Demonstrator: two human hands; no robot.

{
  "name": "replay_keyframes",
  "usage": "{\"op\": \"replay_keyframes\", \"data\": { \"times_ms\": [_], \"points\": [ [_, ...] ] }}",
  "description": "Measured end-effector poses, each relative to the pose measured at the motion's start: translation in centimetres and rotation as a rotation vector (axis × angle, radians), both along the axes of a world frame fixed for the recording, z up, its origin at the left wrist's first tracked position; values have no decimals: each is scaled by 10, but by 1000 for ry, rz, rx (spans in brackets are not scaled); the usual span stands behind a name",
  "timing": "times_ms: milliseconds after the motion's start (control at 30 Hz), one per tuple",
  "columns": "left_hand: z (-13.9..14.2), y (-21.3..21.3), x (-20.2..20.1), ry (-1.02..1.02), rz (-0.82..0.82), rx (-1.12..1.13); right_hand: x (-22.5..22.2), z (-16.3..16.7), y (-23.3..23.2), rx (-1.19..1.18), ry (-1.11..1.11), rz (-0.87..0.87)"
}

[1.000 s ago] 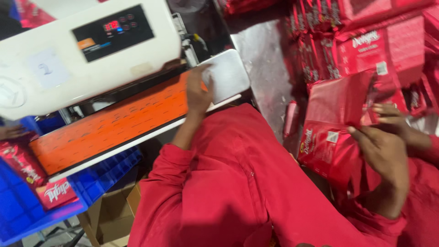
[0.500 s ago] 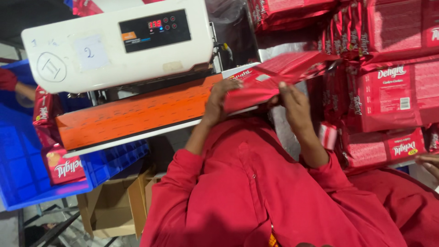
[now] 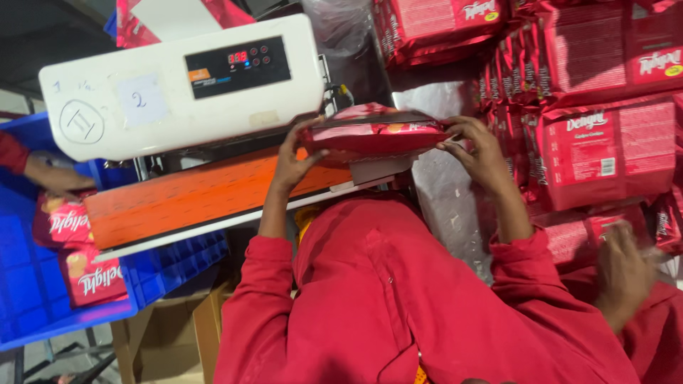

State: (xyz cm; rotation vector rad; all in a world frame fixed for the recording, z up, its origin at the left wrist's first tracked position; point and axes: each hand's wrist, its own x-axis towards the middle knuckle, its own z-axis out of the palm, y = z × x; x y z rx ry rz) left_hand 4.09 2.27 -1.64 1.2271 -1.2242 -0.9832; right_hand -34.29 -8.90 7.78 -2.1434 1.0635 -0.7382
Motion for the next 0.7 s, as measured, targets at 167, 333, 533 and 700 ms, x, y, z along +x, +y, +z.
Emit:
{"op": "replay_keyframes", "data": {
  "times_ms": [167,333,533,700],
  "points": [
    [21,-5,-10,-13,224,-167,12,-43,-6,56,-274,-163],
    [16,-5,-16,147,312,-182,16,-52,-2,-84,-381,-252],
    [-7,-5,-12,89,330,-159,13,-53,4,-235,-283,-262],
    [-15,-9,-6,137,276,-189,6,-57,-14,12,-241,-231]
  ]
}}
